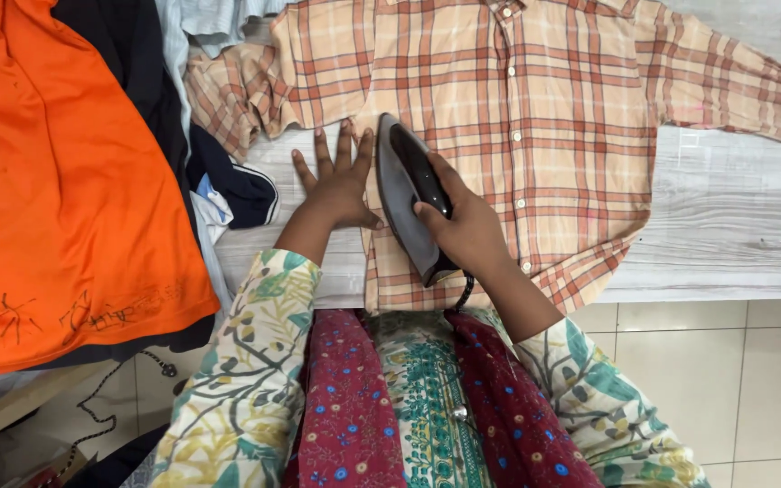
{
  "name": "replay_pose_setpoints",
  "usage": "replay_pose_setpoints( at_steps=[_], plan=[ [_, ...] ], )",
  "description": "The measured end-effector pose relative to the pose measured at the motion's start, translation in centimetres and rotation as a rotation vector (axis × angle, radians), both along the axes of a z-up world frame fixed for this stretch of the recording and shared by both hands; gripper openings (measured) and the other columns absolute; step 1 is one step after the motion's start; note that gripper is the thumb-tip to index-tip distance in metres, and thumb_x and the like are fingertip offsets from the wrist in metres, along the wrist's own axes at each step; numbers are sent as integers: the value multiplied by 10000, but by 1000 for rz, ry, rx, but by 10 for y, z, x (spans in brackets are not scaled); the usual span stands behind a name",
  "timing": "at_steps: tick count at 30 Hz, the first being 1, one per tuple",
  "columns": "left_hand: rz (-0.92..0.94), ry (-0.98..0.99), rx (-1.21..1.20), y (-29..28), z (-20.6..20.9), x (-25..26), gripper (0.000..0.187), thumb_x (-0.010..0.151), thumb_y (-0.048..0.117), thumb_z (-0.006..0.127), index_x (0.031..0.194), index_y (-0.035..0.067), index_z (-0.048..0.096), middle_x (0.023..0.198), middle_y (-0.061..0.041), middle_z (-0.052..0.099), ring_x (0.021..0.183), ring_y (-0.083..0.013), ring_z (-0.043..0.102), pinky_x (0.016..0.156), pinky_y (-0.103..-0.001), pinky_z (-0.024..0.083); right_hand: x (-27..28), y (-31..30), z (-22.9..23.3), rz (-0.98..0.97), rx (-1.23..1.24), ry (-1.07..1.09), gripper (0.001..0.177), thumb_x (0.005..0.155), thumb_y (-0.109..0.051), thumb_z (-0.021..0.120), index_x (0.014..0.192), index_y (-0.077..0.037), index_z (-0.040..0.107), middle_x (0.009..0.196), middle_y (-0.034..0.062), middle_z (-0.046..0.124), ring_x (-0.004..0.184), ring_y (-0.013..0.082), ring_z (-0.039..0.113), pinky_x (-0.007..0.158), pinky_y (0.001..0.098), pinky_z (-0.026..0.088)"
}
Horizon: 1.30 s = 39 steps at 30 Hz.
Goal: The person irons a plaid long-sleeve shirt laid on a table, smoothing the collar, sleeves, and body with an electric iron. They repeatedly adjust the shirt and move the iron across different sections to remove wrinkles.
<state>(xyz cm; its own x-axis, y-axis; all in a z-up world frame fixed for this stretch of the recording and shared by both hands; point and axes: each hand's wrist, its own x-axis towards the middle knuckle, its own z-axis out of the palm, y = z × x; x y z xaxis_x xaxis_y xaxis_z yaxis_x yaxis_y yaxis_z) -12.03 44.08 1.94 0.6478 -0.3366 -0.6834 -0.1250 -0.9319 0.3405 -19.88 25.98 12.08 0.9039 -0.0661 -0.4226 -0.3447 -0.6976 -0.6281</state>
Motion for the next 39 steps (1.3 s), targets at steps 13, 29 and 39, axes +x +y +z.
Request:
replay_pose_setpoints(
  at_steps=[13, 29, 39],
  plan=[
    [-17, 59, 33, -4, -3, 5, 1565, 623, 519, 929, 1613, 234, -249, 1676, -108, -351, 1439, -501, -407, 1061, -817, -168, -7, -58, -3, -264, -32, -48, 732, 903, -269, 697, 1573, -178, 417, 1208, 142, 734, 1005, 239, 742, 878, 356, 558],
    [-3, -4, -71, 3, -14, -1, 1540, 631, 489, 928, 1624, 226, -219, 1692, -112, -317, 1441, -484, -408, 1067, -796, -201, -49, -13, -2, -260, 140, -9, 737, 861, -224, 750, 1542, -162, 475, 1095, 141, 746, 896, 206, 738, 779, 349, 570],
    [-5, 25, -65, 2, -13, 2, 1543, 639, 488, 926, 1615, 226, -240, 1678, -116, -351, 1422, -489, -431, 1058, -798, -205, -44, -4, 4, -180, -35, 42, 761, 858, -280, 751, 1556, -248, 449, 1117, 139, 749, 973, 224, 750, 853, 368, 557]
  ],
)
